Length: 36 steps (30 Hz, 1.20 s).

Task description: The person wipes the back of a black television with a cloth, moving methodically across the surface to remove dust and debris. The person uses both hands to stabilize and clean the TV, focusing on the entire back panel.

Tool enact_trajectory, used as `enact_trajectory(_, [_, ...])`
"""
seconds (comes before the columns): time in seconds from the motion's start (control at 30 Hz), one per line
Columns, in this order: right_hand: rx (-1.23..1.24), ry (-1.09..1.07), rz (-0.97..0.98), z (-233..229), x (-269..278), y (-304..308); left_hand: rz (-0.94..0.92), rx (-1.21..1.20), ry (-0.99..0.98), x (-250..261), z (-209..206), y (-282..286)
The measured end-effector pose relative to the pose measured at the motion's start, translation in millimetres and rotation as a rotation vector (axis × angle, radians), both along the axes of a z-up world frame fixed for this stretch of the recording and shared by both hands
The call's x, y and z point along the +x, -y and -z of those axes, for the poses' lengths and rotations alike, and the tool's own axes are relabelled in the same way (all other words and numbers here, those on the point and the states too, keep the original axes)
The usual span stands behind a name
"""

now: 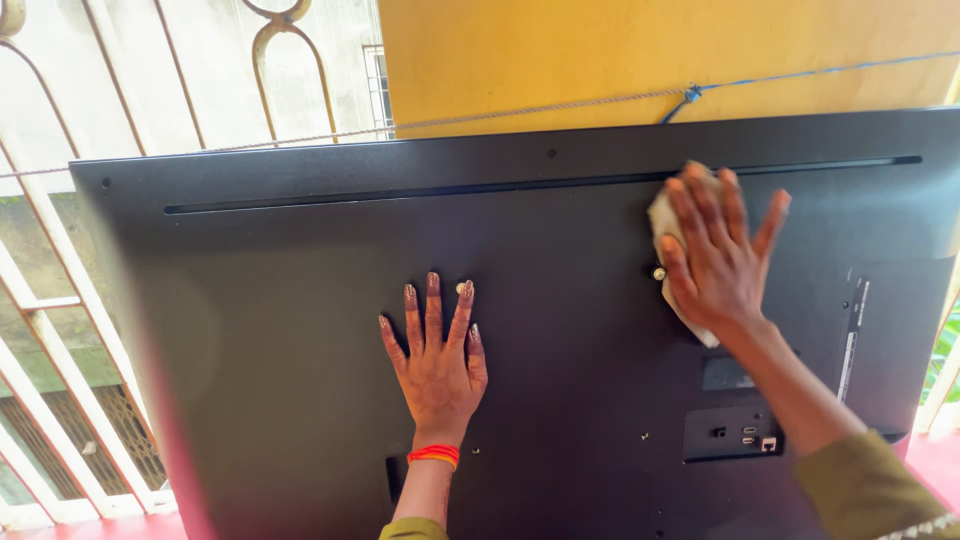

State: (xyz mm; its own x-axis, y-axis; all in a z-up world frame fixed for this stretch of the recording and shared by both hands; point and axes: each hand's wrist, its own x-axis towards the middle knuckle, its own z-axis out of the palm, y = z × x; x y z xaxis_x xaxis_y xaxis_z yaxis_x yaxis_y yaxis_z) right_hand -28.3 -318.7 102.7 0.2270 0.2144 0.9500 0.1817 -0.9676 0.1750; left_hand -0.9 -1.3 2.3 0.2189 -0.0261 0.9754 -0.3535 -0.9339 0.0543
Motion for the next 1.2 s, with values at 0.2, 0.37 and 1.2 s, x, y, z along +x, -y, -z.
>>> enact_trajectory(0.2, [-0.29,-0.139,-0.096,-50.2,4.7,-16.0,-0.022,0.005,-0.007,-0.3,2.5,0.6])
enact_trajectory(0.37, [-0.425,-0.173,-0.065,-61.3,19.6,-68.1,-0.011,0.001,0.005,-0.8,2.2,1.6])
enact_trajectory(1.2, [-0.104,0.049,-0.107,84.2,-1.9,-143.1,0.018,-0.006,0.029,-0.4,6.3,-2.3])
